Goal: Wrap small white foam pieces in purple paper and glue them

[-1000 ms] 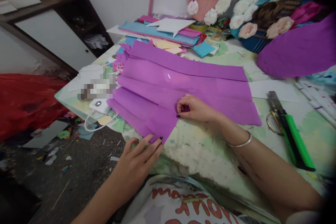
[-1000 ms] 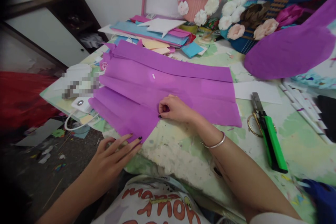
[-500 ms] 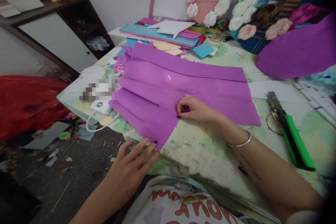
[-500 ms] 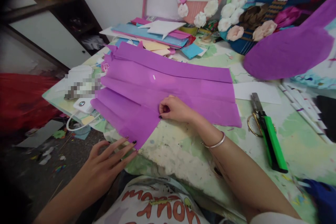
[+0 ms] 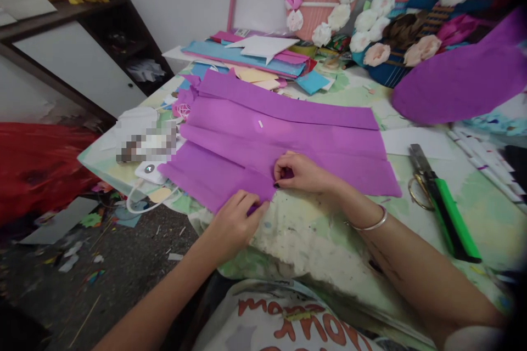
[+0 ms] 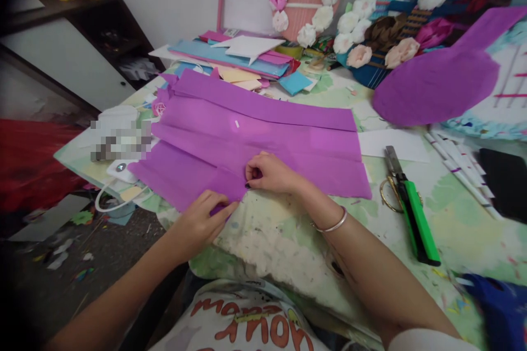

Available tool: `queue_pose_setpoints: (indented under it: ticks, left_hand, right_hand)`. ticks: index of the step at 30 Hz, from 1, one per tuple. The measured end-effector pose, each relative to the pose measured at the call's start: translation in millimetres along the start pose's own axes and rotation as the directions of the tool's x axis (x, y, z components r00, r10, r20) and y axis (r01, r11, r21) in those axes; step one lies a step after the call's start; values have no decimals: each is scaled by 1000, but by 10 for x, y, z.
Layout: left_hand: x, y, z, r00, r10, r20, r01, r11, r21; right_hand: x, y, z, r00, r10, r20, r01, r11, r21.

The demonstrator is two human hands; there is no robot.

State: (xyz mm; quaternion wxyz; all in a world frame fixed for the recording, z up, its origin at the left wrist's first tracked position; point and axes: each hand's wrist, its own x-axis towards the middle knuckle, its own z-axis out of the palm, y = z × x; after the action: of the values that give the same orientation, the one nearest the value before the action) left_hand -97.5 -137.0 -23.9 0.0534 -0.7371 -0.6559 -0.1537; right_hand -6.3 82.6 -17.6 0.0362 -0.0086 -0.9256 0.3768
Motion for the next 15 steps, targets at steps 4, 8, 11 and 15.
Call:
queue_pose_setpoints:
  ticks: [4, 8, 11, 15]
  left_hand:
    - [-69, -22, 106, 999, -13, -40, 12, 1000, -12]
    - [-108, 20, 115, 996, -46, -76, 42, 998, -51]
    - [-104, 57, 120, 992, -94, -81, 88, 993, -74]
    - [-99, 96, 134, 987, -139, -78, 132, 987, -87]
  right_hand:
    - [-36, -132, 58, 998, 58, -31, -60, 995, -82]
    - [-54, -276, 103, 991, 132, -16, -132, 975, -177]
    - [-49, -316, 98, 990, 142, 13, -138, 975, -175]
    - [-38, -299, 99, 989, 148, 8, -144, 975, -171]
